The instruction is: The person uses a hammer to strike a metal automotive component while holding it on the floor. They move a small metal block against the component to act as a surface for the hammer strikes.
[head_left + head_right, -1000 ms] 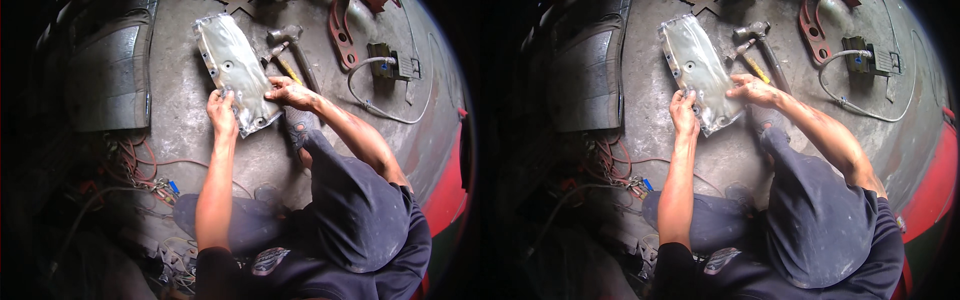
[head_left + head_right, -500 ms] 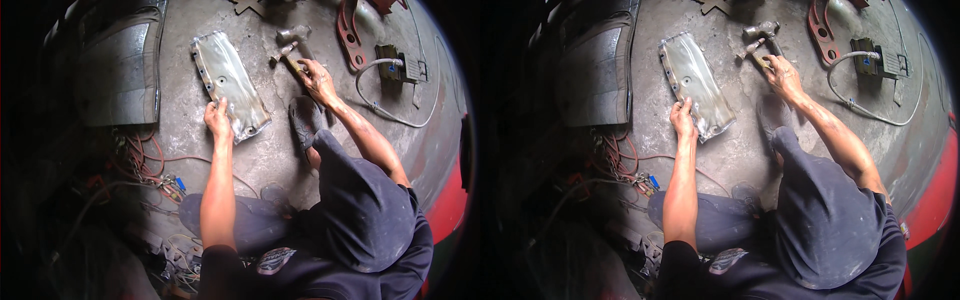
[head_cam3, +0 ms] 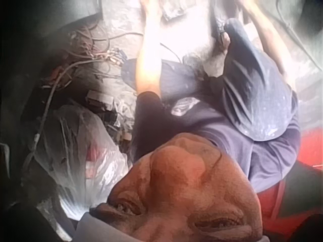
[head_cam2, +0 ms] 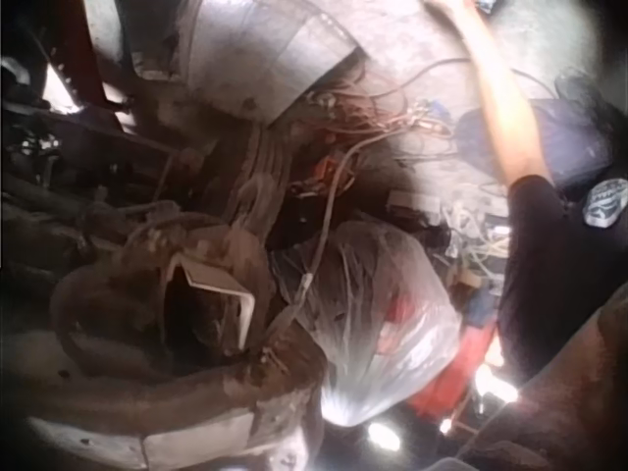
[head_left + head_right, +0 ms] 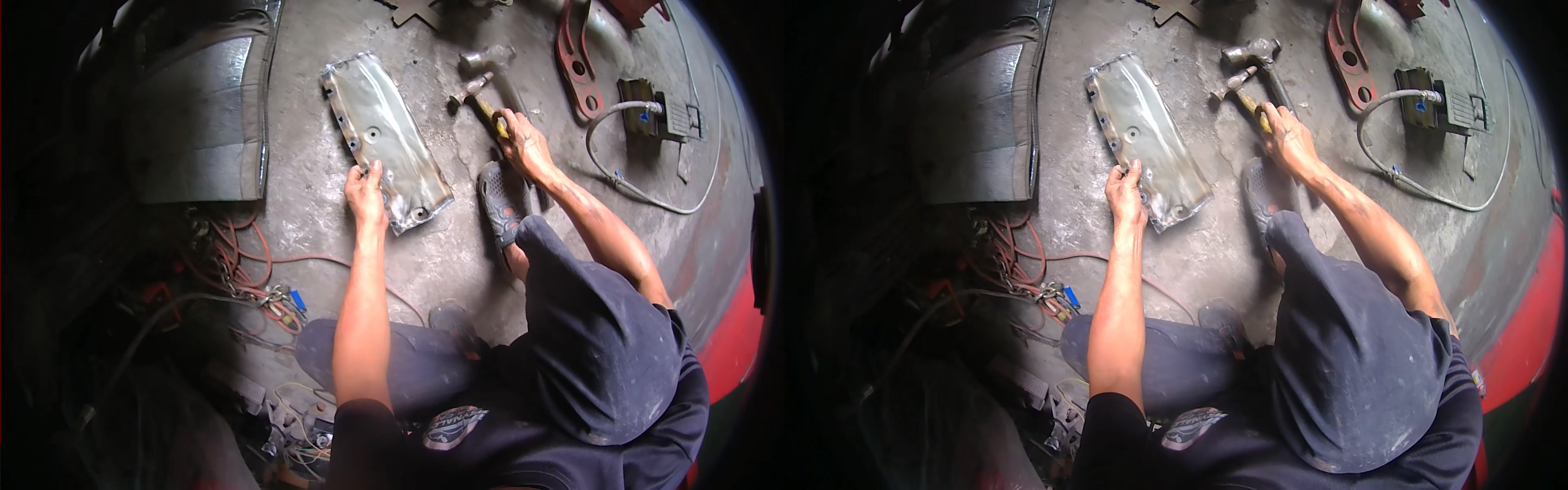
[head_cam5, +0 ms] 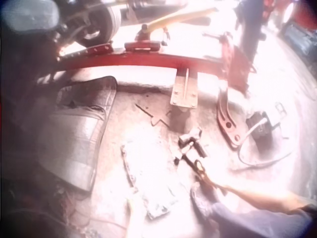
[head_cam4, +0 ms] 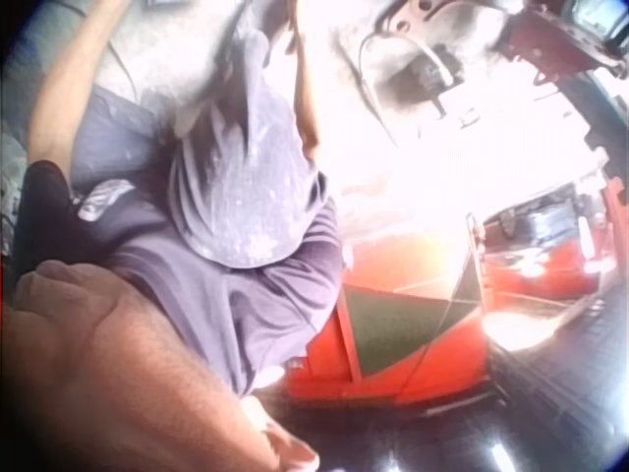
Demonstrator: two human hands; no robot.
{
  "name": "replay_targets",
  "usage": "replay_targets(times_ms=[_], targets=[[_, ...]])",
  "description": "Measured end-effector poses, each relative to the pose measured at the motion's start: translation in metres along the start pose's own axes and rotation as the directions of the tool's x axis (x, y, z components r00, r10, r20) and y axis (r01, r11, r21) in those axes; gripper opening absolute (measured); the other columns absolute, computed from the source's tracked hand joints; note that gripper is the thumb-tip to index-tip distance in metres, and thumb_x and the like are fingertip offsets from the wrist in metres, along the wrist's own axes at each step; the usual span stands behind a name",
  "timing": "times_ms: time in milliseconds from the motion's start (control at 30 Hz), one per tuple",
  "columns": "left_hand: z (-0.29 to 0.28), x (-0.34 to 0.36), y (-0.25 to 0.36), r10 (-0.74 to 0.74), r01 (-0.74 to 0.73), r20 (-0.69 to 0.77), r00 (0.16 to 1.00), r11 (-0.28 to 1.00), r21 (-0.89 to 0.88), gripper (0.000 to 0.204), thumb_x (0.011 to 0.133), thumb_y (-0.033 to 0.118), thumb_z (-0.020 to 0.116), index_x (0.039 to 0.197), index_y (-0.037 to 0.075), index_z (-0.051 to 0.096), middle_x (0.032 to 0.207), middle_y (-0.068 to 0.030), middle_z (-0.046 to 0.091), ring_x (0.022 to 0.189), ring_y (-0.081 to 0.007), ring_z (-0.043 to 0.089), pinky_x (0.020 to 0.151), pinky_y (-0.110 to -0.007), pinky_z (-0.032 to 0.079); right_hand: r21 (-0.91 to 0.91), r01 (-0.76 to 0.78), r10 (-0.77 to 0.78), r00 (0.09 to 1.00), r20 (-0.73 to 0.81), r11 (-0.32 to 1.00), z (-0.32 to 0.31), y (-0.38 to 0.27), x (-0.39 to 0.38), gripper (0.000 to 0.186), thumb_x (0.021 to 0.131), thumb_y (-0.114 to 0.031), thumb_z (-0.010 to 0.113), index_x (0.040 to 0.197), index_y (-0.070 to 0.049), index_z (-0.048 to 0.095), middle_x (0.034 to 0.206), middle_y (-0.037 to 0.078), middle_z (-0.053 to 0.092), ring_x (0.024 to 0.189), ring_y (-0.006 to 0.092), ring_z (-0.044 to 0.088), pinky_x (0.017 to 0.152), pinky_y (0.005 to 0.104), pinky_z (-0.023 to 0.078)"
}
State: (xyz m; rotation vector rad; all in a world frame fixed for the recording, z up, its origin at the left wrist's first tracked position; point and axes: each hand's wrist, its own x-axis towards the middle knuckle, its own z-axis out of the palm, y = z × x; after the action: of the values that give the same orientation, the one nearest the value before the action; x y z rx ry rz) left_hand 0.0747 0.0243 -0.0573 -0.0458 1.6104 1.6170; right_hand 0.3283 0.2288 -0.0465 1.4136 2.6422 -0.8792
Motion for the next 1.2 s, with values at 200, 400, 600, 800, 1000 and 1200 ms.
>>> replay_targets(times_ms=[200,400,600,800,1000,1200], targets=[[-0.008,-0.009,-0.013,0.139,-0.127,-0.047,0.989,0.972,0.197,0.018,0.095,0.016,0.073,0.090,0.003,0.061,0.077,0.0010,0.058,0.068,-0.0079,0.048,0.061,-0.027,0.039,-0.035,0.014,-0.013,0.999,0.033,0.999,0.004,0.008,-0.001,0.049,0.090,-0.010,0.067,0.135,-0.013,0.046,0.114,0.020,0.062,0.106,0.0440,0.063,0.089,0.0516,0.052],[-0.019,-0.024,-0.027,0.163,-0.115,-0.064,0.985,0.878,0.464,0.039,0.096,0.023,0.073,0.072,0.009,0.046,0.063,0.0068,0.037,0.060,-0.0062,0.030,0.052,-0.029,0.026,-0.042,-0.017,0.019,0.998,0.060,0.999,0.003,0.004,0.003,0.055,0.088,-0.010,0.069,0.136,-0.013,0.044,0.117,0.020,0.064,0.108,0.0432,0.064,0.090,0.0514,0.052],[-0.006,-0.039,-0.028,-0.027,0.014,0.033,0.999,0.935,0.355,0.027,0.101,0.021,0.068,0.080,0.007,0.059,0.065,0.0074,0.047,0.057,-0.0031,0.035,0.049,-0.028,0.028,-0.080,-0.034,0.040,0.996,0.082,0.996,0.000,0.003,0.006,0.053,0.087,-0.011,0.070,0.135,-0.010,0.048,0.118,0.020,0.065,0.110,0.0428,0.063,0.092,0.0507,0.052],[-0.009,-0.034,-0.028,0.017,-0.038,0.051,0.999,0.889,0.456,0.030,0.103,0.021,0.066,0.078,0.006,0.056,0.065,0.0078,0.045,0.057,-0.0028,0.034,0.048,-0.026,0.026,-0.091,-0.022,0.032,0.994,0.104,0.996,-0.001,0.003,0.005,0.051,0.087,-0.013,0.070,0.134,-0.009,0.049,0.116,0.020,0.065,0.108,0.0427,0.064,0.091,0.0503,0.052],[-0.007,-0.031,-0.029,0.176,-0.160,0.006,0.984,0.878,0.452,0.036,0.105,0.021,0.062,0.074,0.007,0.048,0.064,0.0076,0.039,0.057,-0.0040,0.032,0.049,-0.028,0.026,-0.099,-0.011,0.023,0.992,0.121,0.995,-0.003,0.000,0.008,0.050,0.087,-0.014,0.069,0.133,-0.008,0.051,0.115,0.020,0.065,0.108,0.0422,0.063,0.091,0.0498,0.052],[-0.015,-0.041,-0.007,0.173,-0.157,0.019,0.985,0.836,0.526,0.040,0.102,0.023,0.065,0.071,0.004,0.048,0.060,0.0032,0.037,0.059,-0.0087,0.034,0.051,-0.033,0.029,-0.095,-0.006,0.017,0.994,0.111,0.995,0.000,0.009,0.006,0.047,0.088,-0.016,0.068,0.131,-0.008,0.053,0.114,0.020,0.065,0.108,0.0417,0.064,0.091,0.0497,0.052]])
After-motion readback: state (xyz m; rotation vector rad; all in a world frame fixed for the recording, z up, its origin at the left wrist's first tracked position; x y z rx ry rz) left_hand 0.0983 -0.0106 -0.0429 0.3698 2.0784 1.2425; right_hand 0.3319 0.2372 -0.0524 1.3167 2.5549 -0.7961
